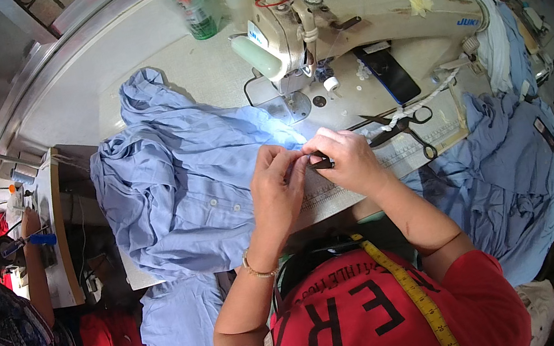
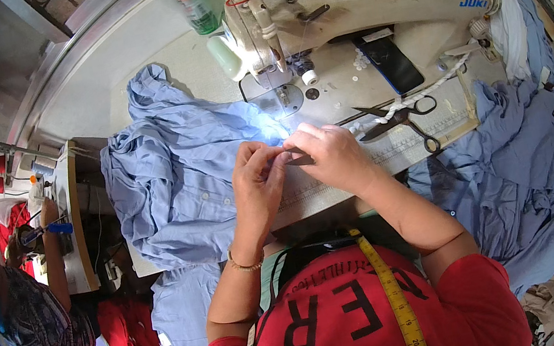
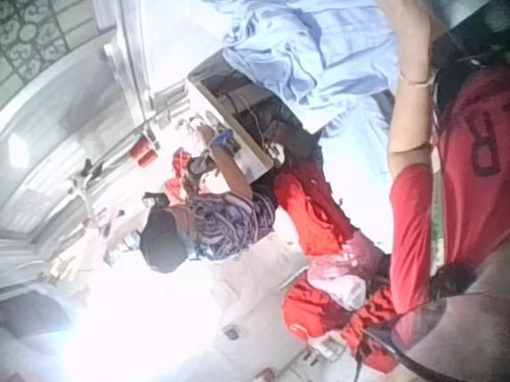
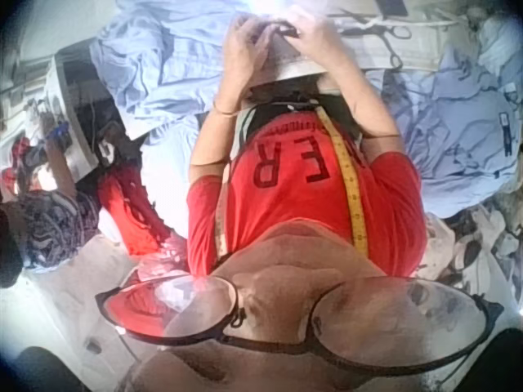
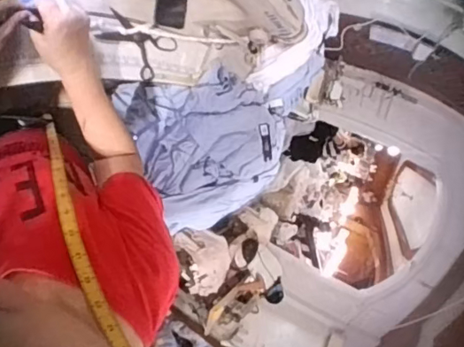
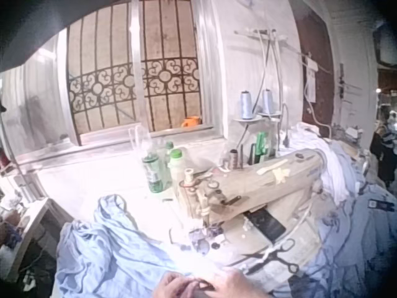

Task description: The person uses an industrial sewing machine to stitch a blue button-down shirt, aligning the fabric with their hands and occasionally using shears to trim threads.

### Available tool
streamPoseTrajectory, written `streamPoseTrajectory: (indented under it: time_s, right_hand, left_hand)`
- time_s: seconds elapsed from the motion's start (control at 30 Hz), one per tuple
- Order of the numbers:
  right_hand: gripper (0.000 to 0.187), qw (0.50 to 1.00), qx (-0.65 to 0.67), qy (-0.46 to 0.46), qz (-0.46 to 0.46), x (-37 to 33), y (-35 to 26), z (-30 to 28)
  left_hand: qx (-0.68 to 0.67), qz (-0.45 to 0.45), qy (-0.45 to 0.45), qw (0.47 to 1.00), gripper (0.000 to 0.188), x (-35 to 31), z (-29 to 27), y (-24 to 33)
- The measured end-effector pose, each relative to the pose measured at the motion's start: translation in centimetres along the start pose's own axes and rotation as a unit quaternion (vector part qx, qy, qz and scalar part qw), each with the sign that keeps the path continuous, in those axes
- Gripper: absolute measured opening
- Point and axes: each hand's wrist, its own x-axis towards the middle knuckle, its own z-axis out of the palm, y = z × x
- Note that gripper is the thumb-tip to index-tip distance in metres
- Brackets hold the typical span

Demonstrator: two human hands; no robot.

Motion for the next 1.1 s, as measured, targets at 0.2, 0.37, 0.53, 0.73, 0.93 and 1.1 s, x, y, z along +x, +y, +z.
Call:
streamPoseTrajectory:
  time_s: [0.2, 0.37, 0.53, 0.73, 0.93, 1.1]
  right_hand:
    - [0.016, 0.999, -0.049, -0.010, -0.006, -0.4, 0.0, 0.3]
    - [0.015, 0.999, 0.003, 0.009, 0.038, -0.4, 0.7, 0.5]
    - [0.014, 0.994, 0.045, -0.007, 0.099, -0.3, 0.8, 0.4]
    - [0.016, 0.985, 0.085, -0.008, 0.148, -0.1, 1.4, 0.2]
    - [0.015, 0.978, 0.125, -0.025, 0.163, -0.1, 1.1, -0.1]
    - [0.016, 0.981, 0.129, -0.037, 0.140, 0.0, 0.5, -0.5]
  left_hand:
    - [-0.034, 0.033, 0.023, 0.999, 0.007, 0.0, 1.4, -1.1]
    - [-0.131, -0.047, 0.020, 0.990, 0.004, -0.4, 1.4, -2.5]
    - [-0.217, -0.112, -0.019, 0.969, 0.007, -0.6, 1.0, -2.5]
    - [-0.316, -0.134, -0.009, 0.939, 0.005, -1.0, 1.4, -3.1]
    - [-0.049, 0.044, 0.025, 0.998, 0.017, -0.8, 1.1, -1.7]
    - [0.010, 0.081, 0.018, 0.996, 0.020, 0.0, 1.0, -1.0]
